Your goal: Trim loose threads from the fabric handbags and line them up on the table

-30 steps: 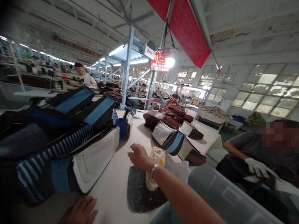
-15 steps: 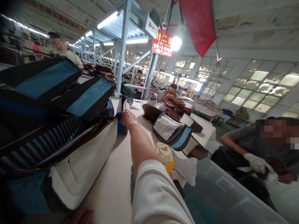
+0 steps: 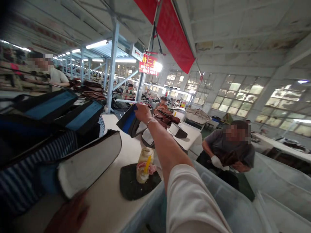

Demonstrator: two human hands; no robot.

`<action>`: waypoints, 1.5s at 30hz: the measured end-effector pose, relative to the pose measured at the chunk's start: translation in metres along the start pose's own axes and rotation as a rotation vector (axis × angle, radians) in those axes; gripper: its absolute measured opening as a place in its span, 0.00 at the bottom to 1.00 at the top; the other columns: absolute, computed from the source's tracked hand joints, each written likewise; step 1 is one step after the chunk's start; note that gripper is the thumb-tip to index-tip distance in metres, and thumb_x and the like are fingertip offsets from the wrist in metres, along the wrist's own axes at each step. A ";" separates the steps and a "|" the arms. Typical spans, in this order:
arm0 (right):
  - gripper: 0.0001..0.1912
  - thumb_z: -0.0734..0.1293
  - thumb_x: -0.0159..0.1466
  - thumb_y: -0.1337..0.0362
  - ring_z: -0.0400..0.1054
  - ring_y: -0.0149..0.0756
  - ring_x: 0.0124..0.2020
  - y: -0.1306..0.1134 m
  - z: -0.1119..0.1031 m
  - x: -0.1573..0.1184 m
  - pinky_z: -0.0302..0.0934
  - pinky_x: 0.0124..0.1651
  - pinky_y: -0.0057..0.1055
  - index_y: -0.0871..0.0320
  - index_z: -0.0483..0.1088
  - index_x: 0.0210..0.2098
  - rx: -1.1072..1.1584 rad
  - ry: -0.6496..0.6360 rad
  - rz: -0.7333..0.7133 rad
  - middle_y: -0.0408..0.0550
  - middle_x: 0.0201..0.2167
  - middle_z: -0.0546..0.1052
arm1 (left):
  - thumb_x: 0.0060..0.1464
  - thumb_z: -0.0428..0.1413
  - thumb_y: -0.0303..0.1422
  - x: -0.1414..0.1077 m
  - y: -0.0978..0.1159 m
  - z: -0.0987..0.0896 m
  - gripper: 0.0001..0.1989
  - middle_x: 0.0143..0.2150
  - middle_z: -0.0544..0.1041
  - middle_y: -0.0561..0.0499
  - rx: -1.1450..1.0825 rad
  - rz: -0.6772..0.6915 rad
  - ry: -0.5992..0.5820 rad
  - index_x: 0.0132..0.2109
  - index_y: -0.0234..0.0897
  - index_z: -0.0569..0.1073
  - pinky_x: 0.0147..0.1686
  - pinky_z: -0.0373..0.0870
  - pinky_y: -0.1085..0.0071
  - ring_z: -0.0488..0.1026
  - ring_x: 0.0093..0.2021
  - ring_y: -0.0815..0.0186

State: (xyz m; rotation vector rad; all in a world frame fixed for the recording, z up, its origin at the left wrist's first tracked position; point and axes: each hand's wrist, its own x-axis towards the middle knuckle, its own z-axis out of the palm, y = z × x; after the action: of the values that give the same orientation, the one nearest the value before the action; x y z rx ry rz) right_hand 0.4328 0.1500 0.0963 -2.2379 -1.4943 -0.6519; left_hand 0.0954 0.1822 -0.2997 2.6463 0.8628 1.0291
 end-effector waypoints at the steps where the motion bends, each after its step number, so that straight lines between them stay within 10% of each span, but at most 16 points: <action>1: 0.10 0.66 0.68 0.66 0.69 0.43 0.49 0.002 -0.027 -0.007 0.63 0.55 0.41 0.64 0.72 0.47 0.021 0.024 -0.016 0.54 0.46 0.76 | 0.57 0.49 0.37 0.000 0.008 -0.009 0.18 0.52 0.81 0.35 -0.080 -0.043 -0.031 0.41 0.37 0.83 0.52 0.76 0.55 0.80 0.48 0.48; 6: 0.06 0.71 0.57 0.68 0.65 0.39 0.38 -0.007 -0.141 -0.066 0.59 0.45 0.35 0.61 0.70 0.32 0.169 0.044 -0.174 0.46 0.33 0.72 | 0.53 0.52 0.40 0.014 0.046 -0.065 0.16 0.39 0.84 0.39 -0.265 -0.265 -0.055 0.37 0.35 0.81 0.44 0.79 0.61 0.81 0.39 0.53; 10: 0.10 0.74 0.54 0.66 0.63 0.35 0.37 -0.043 -0.196 -0.142 0.57 0.42 0.31 0.60 0.68 0.28 0.329 -0.001 -0.342 0.42 0.31 0.69 | 0.66 0.41 0.46 0.037 0.095 -0.146 0.26 0.51 0.81 0.36 -0.337 -0.436 0.237 0.55 0.32 0.73 0.54 0.74 0.57 0.78 0.52 0.51; 14: 0.13 0.73 0.59 0.59 0.59 0.32 0.32 -0.093 -0.190 -0.234 0.53 0.36 0.29 0.59 0.66 0.29 0.727 -0.262 -0.451 0.40 0.29 0.66 | 0.71 0.41 0.48 0.037 0.167 -0.253 0.24 0.59 0.76 0.48 -0.472 -0.245 0.309 0.62 0.42 0.70 0.62 0.66 0.68 0.72 0.59 0.62; 17: 0.19 0.75 0.58 0.56 0.55 0.30 0.30 -0.125 -0.152 -0.306 0.49 0.33 0.28 0.57 0.61 0.28 0.856 -0.475 -0.489 0.39 0.27 0.63 | 0.72 0.42 0.50 0.011 0.203 -0.294 0.26 0.57 0.77 0.45 -0.696 -0.031 -0.009 0.54 0.36 0.76 0.65 0.61 0.63 0.71 0.59 0.57; 21: 0.25 0.77 0.56 0.54 0.52 0.29 0.29 -0.146 -0.119 -0.380 0.48 0.31 0.28 0.56 0.57 0.27 1.098 -0.576 -0.414 0.38 0.28 0.61 | 0.72 0.38 0.52 -0.038 0.203 -0.286 0.32 0.44 0.79 0.45 -0.987 -0.126 -0.507 0.47 0.33 0.77 0.52 0.71 0.64 0.75 0.47 0.58; 28: 0.24 0.80 0.53 0.58 0.54 0.29 0.29 -0.133 -0.143 -0.396 0.49 0.31 0.28 0.56 0.60 0.29 1.163 -0.648 -0.270 0.38 0.28 0.63 | 0.60 0.61 0.49 -0.048 0.195 -0.304 0.21 0.40 0.76 0.51 -1.134 -0.092 -0.824 0.47 0.34 0.78 0.43 0.67 0.72 0.70 0.41 0.62; 34: 0.27 0.82 0.50 0.53 0.56 0.29 0.32 -0.105 -0.140 -0.397 0.52 0.33 0.27 0.58 0.64 0.34 1.219 -0.715 -0.181 0.41 0.33 0.67 | 0.61 0.61 0.42 -0.021 0.221 -0.316 0.15 0.33 0.72 0.54 -0.973 -0.037 -0.929 0.44 0.34 0.79 0.32 0.60 0.77 0.64 0.32 0.69; 45: 0.21 0.73 0.62 0.48 0.50 0.26 0.26 -0.092 -0.123 -0.381 0.43 0.27 0.26 0.60 0.67 0.36 1.445 -1.004 0.111 0.38 0.25 0.60 | 0.52 0.65 0.43 0.003 0.234 -0.284 0.16 0.26 0.69 0.54 -1.063 -0.351 -1.112 0.33 0.33 0.76 0.26 0.57 0.75 0.60 0.25 0.71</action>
State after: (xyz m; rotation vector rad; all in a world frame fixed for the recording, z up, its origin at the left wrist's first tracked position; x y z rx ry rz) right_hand 0.2002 -0.1705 -0.0122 -1.3045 -1.3325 1.3832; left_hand 0.0146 -0.0202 -0.0034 1.5940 0.3036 -0.1703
